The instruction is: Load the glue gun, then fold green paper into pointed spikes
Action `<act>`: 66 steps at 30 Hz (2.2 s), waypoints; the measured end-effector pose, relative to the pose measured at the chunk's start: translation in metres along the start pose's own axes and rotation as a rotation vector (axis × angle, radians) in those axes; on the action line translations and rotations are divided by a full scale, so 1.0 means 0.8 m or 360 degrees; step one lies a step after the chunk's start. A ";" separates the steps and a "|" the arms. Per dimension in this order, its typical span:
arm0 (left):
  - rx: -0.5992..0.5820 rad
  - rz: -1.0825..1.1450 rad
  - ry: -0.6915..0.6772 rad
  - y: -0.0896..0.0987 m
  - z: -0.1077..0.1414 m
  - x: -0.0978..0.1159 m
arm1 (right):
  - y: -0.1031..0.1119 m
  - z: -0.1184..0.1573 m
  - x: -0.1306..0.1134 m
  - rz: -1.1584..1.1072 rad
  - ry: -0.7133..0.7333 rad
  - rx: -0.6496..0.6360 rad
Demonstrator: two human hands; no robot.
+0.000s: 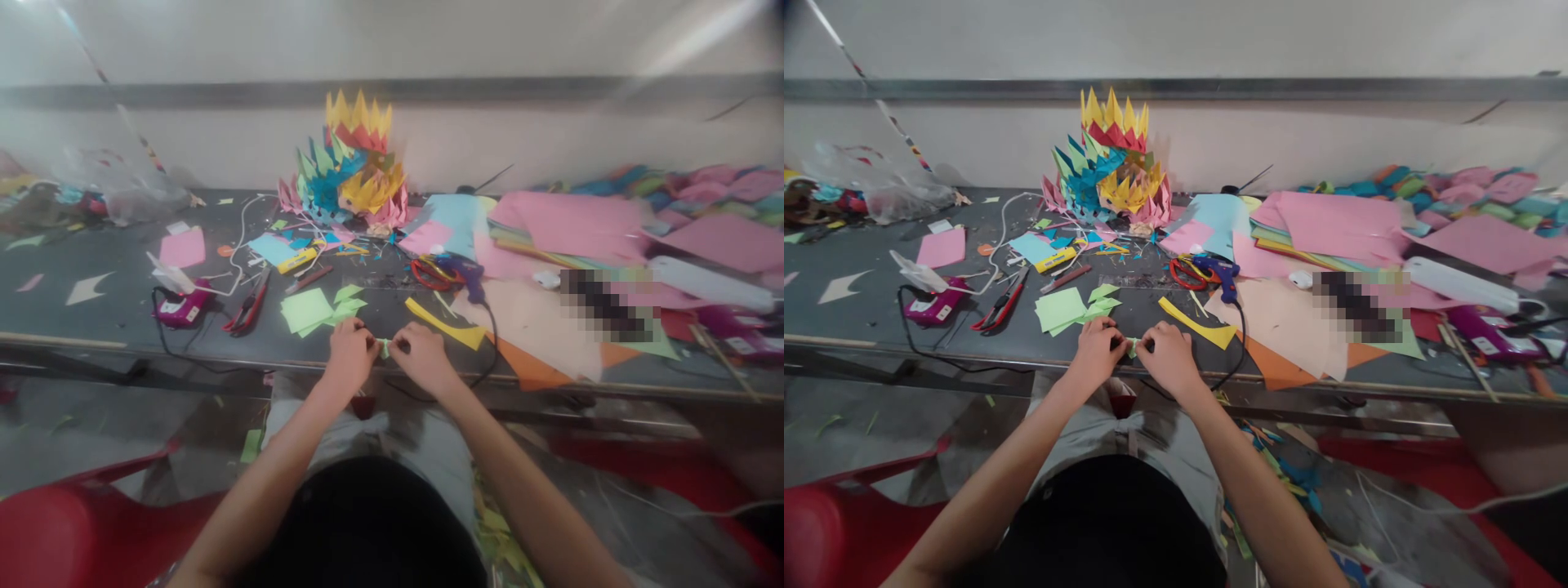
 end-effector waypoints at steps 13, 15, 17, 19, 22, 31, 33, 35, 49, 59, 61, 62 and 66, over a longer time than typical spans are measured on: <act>-0.0148 0.0001 0.0149 0.004 0.000 -0.001 | -0.007 -0.010 0.005 0.0094 -0.0084 -0.0056; -0.0160 0.0033 0.0150 0.005 0.000 -0.002 | -0.007 -0.009 0.008 0.0048 -0.0083 -0.0033; -0.0153 0.0066 0.0146 0.006 -0.002 -0.003 | -0.006 -0.010 0.010 -0.0011 -0.0096 -0.0027; -0.0128 0.0097 0.0153 0.007 -0.003 -0.004 | -0.006 -0.012 0.012 -0.0039 -0.0114 -0.0050; -0.0095 0.0136 0.0155 0.006 -0.005 -0.006 | -0.007 -0.017 0.012 -0.0031 -0.0136 -0.0134; 0.0416 0.0495 -0.0264 0.055 0.012 -0.033 | 0.009 -0.012 0.004 -0.0017 -0.0057 0.0051; 0.0553 0.0326 -0.0247 0.081 0.011 -0.062 | 0.012 -0.018 0.004 0.0025 -0.0055 0.0098; 0.0448 0.0103 -0.0126 0.094 0.001 -0.094 | 0.015 -0.028 0.004 0.0075 -0.0066 0.0140; 0.0579 -0.0356 -0.0145 0.141 0.011 -0.082 | 0.026 0.002 -0.006 -0.1054 -0.0002 0.0322; 0.0314 0.0185 -0.0582 0.070 0.043 -0.005 | -0.007 -0.008 -0.021 -0.1760 -0.0005 -0.0268; 0.0258 0.0355 -0.0296 0.057 0.025 -0.023 | -0.006 -0.012 -0.010 -0.1651 0.0013 -0.0291; 0.0178 0.0430 -0.0191 0.047 0.016 -0.030 | -0.004 -0.014 -0.006 -0.1584 0.0022 -0.0295; -0.0153 0.0506 -0.0135 0.017 -0.011 -0.034 | 0.006 -0.025 0.012 -0.1166 0.0078 -0.0217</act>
Point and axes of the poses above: each hand's wrist, its own z-axis away from the middle knuckle, its own y-axis out of the back of the hand, x = y × z, the point moved 7 cm from there along -z, towards the middle knuckle
